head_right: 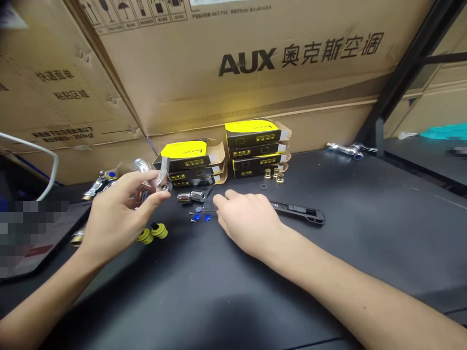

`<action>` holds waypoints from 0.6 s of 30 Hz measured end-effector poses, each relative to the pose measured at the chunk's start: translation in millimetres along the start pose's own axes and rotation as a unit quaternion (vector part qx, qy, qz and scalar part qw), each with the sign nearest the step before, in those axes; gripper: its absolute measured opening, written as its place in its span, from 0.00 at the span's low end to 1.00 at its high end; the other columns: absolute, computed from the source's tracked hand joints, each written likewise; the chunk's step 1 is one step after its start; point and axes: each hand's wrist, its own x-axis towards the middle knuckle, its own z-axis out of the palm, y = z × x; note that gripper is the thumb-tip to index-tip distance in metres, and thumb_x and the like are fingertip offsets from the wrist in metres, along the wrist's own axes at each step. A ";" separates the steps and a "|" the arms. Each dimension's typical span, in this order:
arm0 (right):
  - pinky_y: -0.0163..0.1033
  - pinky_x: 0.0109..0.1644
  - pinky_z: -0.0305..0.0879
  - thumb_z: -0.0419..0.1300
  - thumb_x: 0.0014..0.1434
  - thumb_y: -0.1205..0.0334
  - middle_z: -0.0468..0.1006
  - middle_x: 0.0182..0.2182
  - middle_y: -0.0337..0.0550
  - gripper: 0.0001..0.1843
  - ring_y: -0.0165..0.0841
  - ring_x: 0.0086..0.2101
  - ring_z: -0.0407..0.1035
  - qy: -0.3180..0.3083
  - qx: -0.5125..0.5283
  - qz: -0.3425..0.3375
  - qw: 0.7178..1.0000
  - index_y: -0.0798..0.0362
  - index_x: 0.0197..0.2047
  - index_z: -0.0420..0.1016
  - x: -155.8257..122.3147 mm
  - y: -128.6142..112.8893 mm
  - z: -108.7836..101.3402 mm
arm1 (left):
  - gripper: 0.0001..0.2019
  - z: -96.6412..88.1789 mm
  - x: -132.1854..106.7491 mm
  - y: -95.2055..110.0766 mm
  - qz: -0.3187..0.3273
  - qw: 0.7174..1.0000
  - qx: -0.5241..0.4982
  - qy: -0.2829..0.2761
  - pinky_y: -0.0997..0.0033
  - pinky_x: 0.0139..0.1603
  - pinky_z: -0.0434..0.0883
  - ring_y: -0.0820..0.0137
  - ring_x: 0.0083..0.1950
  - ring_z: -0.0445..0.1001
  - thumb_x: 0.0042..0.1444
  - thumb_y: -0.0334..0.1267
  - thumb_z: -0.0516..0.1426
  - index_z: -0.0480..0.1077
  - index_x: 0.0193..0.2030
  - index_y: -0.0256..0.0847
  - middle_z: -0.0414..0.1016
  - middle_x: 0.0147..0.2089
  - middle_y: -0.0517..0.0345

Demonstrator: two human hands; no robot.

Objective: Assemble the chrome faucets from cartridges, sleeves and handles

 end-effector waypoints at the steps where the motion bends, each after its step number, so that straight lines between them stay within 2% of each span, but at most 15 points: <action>1: 0.38 0.29 0.54 0.50 0.71 0.60 0.81 0.40 0.42 0.11 0.39 0.35 0.78 -0.004 -0.001 0.000 1.000 0.49 0.44 0.73 0.2 -0.3 0.3 | 0.18 -0.1 0.3 0.4 0.012 1.000 0.007 0.000 0.64 0.43 0.69 0.63 0.39 0.75 0.61 0.52 0.61 0.76 0.52 0.46 0.79 0.42 0.55; 7: 0.38 0.30 0.58 0.50 0.72 0.61 0.81 0.42 0.44 0.11 0.40 0.36 0.79 -0.013 -0.004 -0.001 1.000 0.50 0.45 0.73 1.4 1.6 3.6 | 0.16 -0.3 0.7 0.3 0.053 0.998 0.033 -0.009 0.63 0.45 0.69 0.62 0.41 0.75 0.62 0.50 0.61 0.75 0.52 0.45 0.77 0.42 0.55; 13: 0.38 0.29 0.55 0.50 0.72 0.62 0.81 0.41 0.44 0.11 0.39 0.36 0.79 -0.012 0.008 0.002 1.000 0.51 0.45 0.73 2.5 2.8 4.6 | 0.15 -0.1 1.0 0.3 0.060 0.997 0.035 -0.013 0.62 0.47 0.69 0.60 0.42 0.76 0.61 0.49 0.61 0.75 0.52 0.46 0.78 0.42 0.55; 15: 0.38 0.28 0.54 0.50 0.71 0.62 0.81 0.41 0.44 0.11 0.38 0.36 0.78 0.002 0.014 0.008 1.000 0.51 0.44 0.73 2.2 2.2 3.7 | 0.15 -0.4 0.9 0.2 0.055 0.998 0.031 -0.014 0.62 0.47 0.69 0.60 0.43 0.76 0.61 0.49 0.61 0.75 0.52 0.48 0.78 0.42 0.55; 18: 0.38 0.27 0.51 0.50 0.71 0.60 0.82 0.40 0.42 0.11 0.37 0.34 0.78 0.061 0.028 0.028 0.997 0.51 0.44 0.74 1.0 0.8 2.6 | 0.16 -1.1 0.5 -0.7 0.052 0.998 0.017 -0.009 0.64 0.45 0.68 0.61 0.42 0.75 0.61 0.49 0.62 0.75 0.53 0.48 0.78 0.43 0.56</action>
